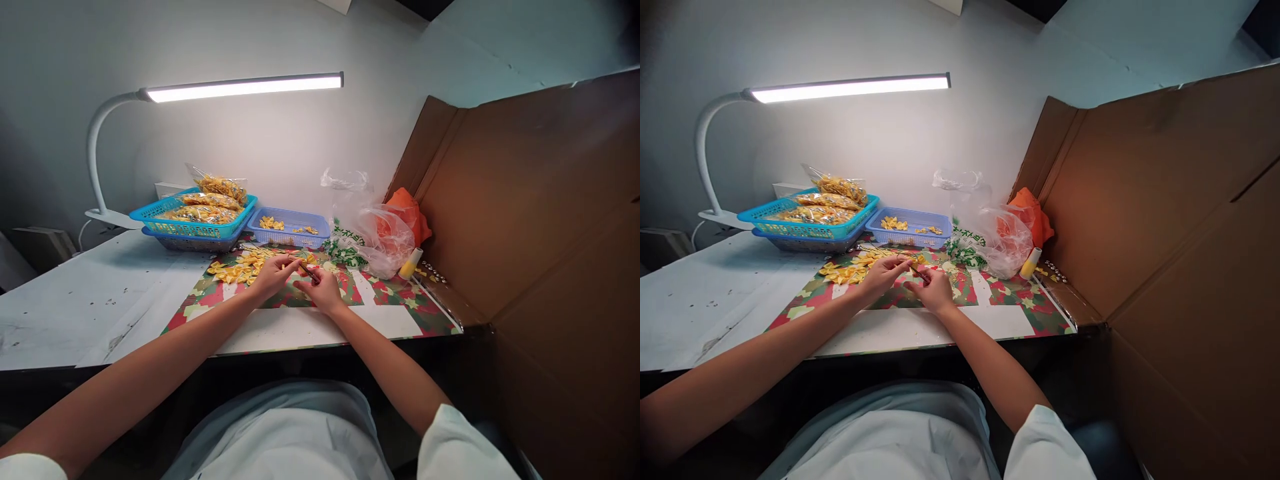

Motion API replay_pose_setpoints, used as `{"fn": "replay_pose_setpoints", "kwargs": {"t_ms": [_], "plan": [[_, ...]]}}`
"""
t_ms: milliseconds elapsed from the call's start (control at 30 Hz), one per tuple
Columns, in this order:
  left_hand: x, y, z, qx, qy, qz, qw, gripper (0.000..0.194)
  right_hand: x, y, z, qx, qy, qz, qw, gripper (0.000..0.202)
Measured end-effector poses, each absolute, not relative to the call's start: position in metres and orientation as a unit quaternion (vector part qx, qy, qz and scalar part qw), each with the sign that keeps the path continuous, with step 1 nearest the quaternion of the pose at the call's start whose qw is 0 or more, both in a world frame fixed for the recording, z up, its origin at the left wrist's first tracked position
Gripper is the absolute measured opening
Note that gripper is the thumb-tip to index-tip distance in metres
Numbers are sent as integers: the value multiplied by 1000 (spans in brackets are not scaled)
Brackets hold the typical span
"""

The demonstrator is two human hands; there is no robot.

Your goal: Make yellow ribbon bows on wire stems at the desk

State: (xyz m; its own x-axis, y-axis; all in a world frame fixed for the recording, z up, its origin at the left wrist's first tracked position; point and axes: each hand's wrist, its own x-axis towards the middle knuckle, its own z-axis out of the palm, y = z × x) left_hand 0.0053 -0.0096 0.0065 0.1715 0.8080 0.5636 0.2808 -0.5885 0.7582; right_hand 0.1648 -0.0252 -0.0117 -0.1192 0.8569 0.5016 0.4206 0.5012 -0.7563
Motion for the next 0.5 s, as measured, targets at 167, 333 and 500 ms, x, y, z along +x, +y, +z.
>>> {"fn": "replay_pose_setpoints", "kwargs": {"t_ms": [167, 333, 500], "plan": [[4, -9, 6, 709, 397, 542, 212, 38, 159, -29, -7, -418, -677, 275, 539, 36], [3, -9, 6, 726, 412, 532, 142, 36, 167, -35, -2, -411, -652, 324, 549, 35], [2, -12, 8, 749, 418, 512, 53, 35, 168, -36, 1, -377, -664, 351, 542, 29]]}}
